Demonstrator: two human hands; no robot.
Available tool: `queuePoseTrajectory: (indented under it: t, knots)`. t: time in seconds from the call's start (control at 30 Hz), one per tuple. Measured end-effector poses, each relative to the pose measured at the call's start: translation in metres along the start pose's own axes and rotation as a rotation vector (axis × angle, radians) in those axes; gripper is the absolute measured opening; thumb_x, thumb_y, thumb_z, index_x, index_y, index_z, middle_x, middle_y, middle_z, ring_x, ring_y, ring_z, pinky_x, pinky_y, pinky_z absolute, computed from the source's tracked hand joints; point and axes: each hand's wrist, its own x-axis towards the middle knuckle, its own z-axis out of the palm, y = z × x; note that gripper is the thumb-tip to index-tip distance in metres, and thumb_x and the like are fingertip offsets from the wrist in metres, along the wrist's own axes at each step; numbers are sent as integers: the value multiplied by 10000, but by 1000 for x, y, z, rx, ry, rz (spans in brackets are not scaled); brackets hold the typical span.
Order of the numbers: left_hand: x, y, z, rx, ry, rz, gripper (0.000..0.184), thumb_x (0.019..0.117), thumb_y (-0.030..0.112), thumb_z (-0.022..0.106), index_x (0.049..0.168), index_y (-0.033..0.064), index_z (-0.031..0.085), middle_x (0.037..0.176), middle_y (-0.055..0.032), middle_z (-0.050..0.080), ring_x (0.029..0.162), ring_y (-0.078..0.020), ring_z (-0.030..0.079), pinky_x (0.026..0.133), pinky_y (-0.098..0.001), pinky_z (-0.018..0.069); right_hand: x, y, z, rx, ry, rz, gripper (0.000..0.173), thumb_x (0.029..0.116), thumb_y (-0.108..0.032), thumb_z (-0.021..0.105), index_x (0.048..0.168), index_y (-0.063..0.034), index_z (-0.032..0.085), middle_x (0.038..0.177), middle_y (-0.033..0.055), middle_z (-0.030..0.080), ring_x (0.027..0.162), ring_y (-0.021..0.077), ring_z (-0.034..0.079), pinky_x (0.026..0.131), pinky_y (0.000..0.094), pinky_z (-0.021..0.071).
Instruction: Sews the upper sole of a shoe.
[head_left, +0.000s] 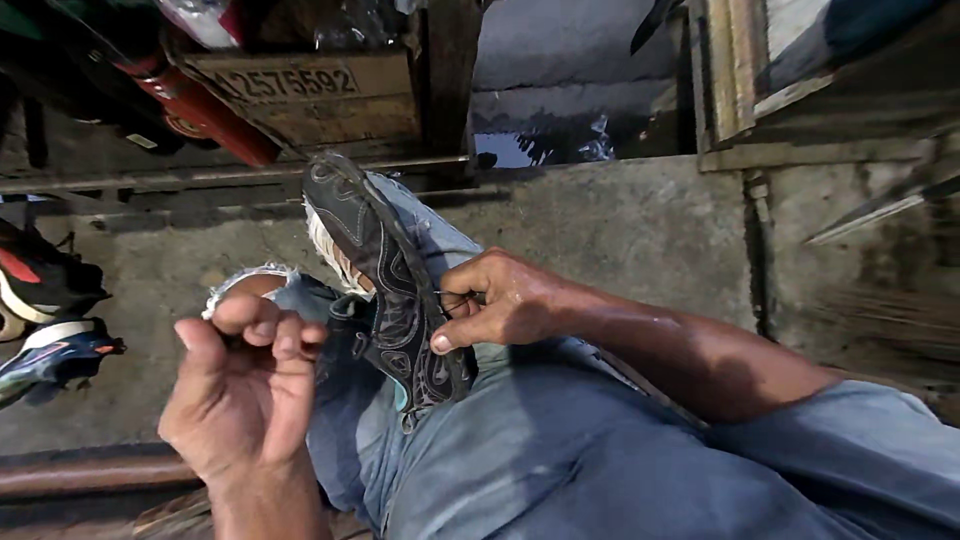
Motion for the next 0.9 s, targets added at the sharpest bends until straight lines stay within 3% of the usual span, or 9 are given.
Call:
queuePoseTrajectory:
  t: [0.13,0.43,0.5,0.57,0.6,0.67,0.7,0.8,0.9]
  knots:
    - [22,5,-18,165,140,-14,457,1122,297,295,1016,93,691,764,44,618,614,-47,577,591,-183,525,2,-5,1,20,-23,11,236,888,-239,796,770,-92,654,597,-20,572,529,56,537,486,241,456]
    - [22,4,-33,302,284,-14,478,1126,328,274,953,130,674,666,81,570,518,-14,515,507,-156,476,7,-3,2,35,-35,-41,199,888,-177,785,791,-70,648,599,-9,560,526,55,522,487,232,436]
    - [6,1,-36,432,138,-71,428,1080,456,414,932,193,717,738,82,653,569,-14,568,535,-167,498,5,-4,1,21,-33,-14,209,892,-207,789,805,-74,654,620,-8,576,547,57,538,509,236,457]
    - [-14,-4,-37,603,-133,-191,433,935,646,576,1019,271,774,910,103,738,715,-15,652,633,-202,548,2,-9,1,12,-32,46,220,898,-230,793,821,-74,659,634,-3,587,558,65,549,521,246,470]
    - [-20,-11,-32,691,-249,-207,431,909,655,619,1072,282,762,974,119,729,815,-15,671,714,-222,577,1,-11,2,12,-32,70,226,902,-241,790,832,-73,656,639,-1,585,563,69,549,527,254,473]
    - [-27,-27,-8,797,-308,-156,469,893,550,726,1189,187,701,1085,85,732,984,-49,693,876,-280,601,1,-13,4,-1,-35,97,246,913,-283,781,839,-83,658,657,-6,612,588,63,577,556,262,497]
    - [-29,-37,6,793,-250,-112,460,886,448,775,1196,125,672,1074,60,743,989,-66,707,892,-293,610,0,-13,6,-13,-19,89,251,909,-301,783,848,-90,661,677,-12,624,610,58,587,574,260,503]
    - [-30,-55,27,529,-19,-64,311,875,136,798,1122,9,659,971,-60,757,893,-149,737,843,-351,631,-9,-10,9,-20,68,51,327,876,-337,805,1031,-90,659,914,10,645,770,65,603,689,257,530]
    - [-33,-59,35,292,119,-89,315,867,45,777,1132,-32,626,966,-126,746,882,-193,743,838,-394,633,-23,2,8,-8,196,-48,337,896,-196,696,1209,-84,640,1156,44,600,897,75,594,736,249,540]
